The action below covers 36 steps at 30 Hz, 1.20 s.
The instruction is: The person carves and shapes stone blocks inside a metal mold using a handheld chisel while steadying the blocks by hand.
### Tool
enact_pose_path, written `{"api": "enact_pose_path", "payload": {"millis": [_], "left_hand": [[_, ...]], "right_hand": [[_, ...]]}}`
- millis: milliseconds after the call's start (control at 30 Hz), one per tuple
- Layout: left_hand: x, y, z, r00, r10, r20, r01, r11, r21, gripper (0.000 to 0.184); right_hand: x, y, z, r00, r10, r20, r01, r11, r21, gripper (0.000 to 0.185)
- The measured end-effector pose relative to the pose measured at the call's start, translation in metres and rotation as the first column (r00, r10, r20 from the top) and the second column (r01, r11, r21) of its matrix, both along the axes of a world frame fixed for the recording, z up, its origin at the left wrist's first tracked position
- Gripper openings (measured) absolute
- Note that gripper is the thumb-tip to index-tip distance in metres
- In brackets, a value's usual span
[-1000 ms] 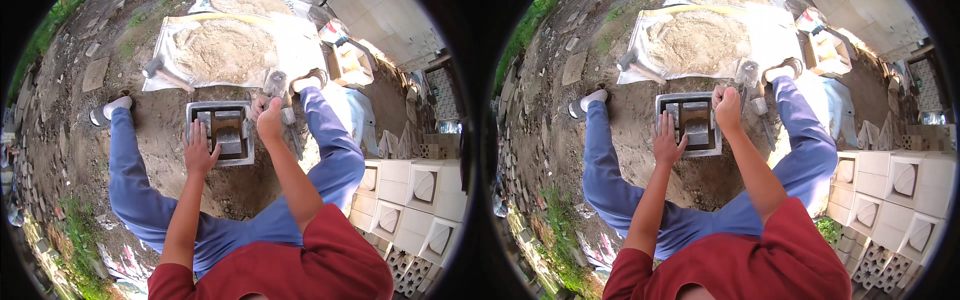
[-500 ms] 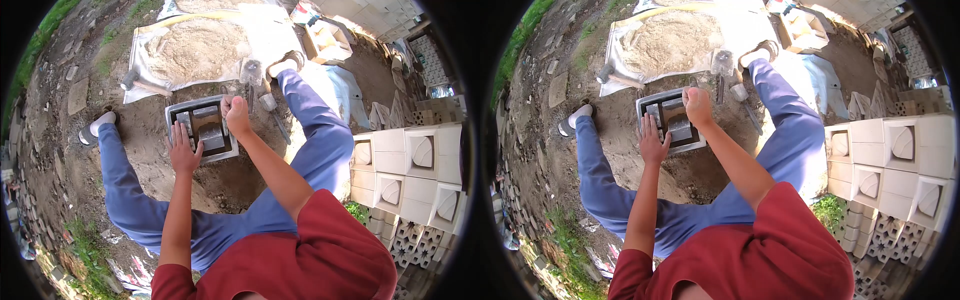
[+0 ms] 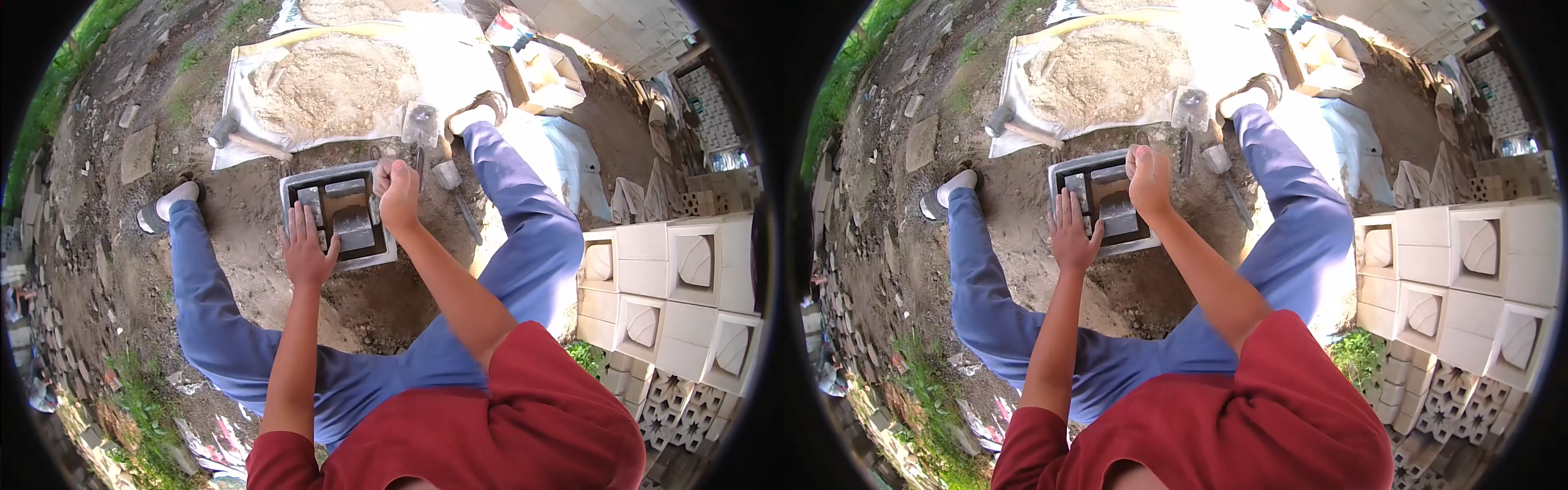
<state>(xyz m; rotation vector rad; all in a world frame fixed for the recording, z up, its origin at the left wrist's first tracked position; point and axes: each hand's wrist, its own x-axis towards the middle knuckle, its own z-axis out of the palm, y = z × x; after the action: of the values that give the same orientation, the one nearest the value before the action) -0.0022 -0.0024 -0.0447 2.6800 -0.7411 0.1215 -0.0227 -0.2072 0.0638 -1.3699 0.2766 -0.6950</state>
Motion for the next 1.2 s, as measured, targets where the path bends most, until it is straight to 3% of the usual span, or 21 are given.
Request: {"api": "enact_pose_path", "payload": {"millis": [133,200,233,333,367,467,533,667,767,867,900,1067,1200], "left_hand": [[0.002,-0.002,0.000,1.000,-0.010,0.017,0.010,1.000,-0.015,0.088],[0.003,-0.001,0.000,1.000,0.006,0.004,-0.006,1.000,-0.015,0.088],[0.001,0.000,-0.001,1.000,0.000,0.005,0.000,1.000,-0.018,0.088],[0.002,-0.002,0.003,1.000,-0.001,0.014,0.001,1.000,-0.021,0.088],[0.000,-0.001,0.005,1.000,-0.005,-0.002,0.005,1.000,-0.003,0.088],[0.001,0.000,0.003,1.000,0.007,0.005,-0.007,1.000,0.030,0.087],[0.001,0.000,0.005,1.000,0.000,0.009,0.000,1.000,-0.002,0.087],[0.003,0.000,0.002,1.000,-0.003,0.008,0.004,1.000,-0.009,0.086],[0.002,0.001,0.005,1.000,-0.007,0.018,0.007,0.999,-0.032,0.086],[0.002,0.001,0.004,1.000,-0.003,0.000,0.003,0.999,-0.048,0.085],[0.002,0.000,0.004,1.000,-0.001,-0.002,0.001,0.999,-0.049,0.085],[0.003,0.002,0.003,1.000,-0.008,0.005,0.009,0.999,-0.050,0.087],[0.009,0.000,0.003,1.000,-0.001,-0.012,0.000,0.999,-0.047,0.088]], "right_hand": [[0.012,-0.004,0.006,0.995,0.066,-0.072,-0.064,0.998,0.025,0.054],[0.010,-0.005,0.009,0.999,-0.011,0.049,0.006,0.995,0.104,0.052],[0.012,-0.003,-0.005,1.000,0.012,-0.005,-0.013,0.999,-0.037,0.052],[0.024,-0.003,-0.003,0.998,0.039,-0.050,-0.047,0.986,-0.162,0.053],[0.025,-0.003,0.004,0.999,0.010,-0.044,-0.012,0.999,-0.034,0.053],[0.029,-0.010,-0.001,0.995,-0.094,0.016,0.094,0.995,-0.019,0.050],[0.037,-0.007,-0.007,0.999,-0.044,0.009,0.044,0.995,-0.090,0.050],[0.053,-0.017,0.007,0.986,-0.152,-0.062,0.154,0.988,0.025,0.051],[0.050,-0.018,-0.041,0.997,-0.022,0.078,0.034,0.986,-0.163,0.051],[0.062,-0.012,-0.003,0.989,-0.137,-0.064,0.123,0.974,-0.190,0.049],[0.061,-0.010,0.012,0.986,-0.162,-0.049,0.157,0.983,-0.101,0.046],[0.061,-0.009,-0.013,0.991,-0.132,-0.026,0.120,0.956,-0.268,0.045],[0.062,-0.009,0.024,0.982,-0.156,-0.104,0.144,0.983,-0.117,0.047]]}}
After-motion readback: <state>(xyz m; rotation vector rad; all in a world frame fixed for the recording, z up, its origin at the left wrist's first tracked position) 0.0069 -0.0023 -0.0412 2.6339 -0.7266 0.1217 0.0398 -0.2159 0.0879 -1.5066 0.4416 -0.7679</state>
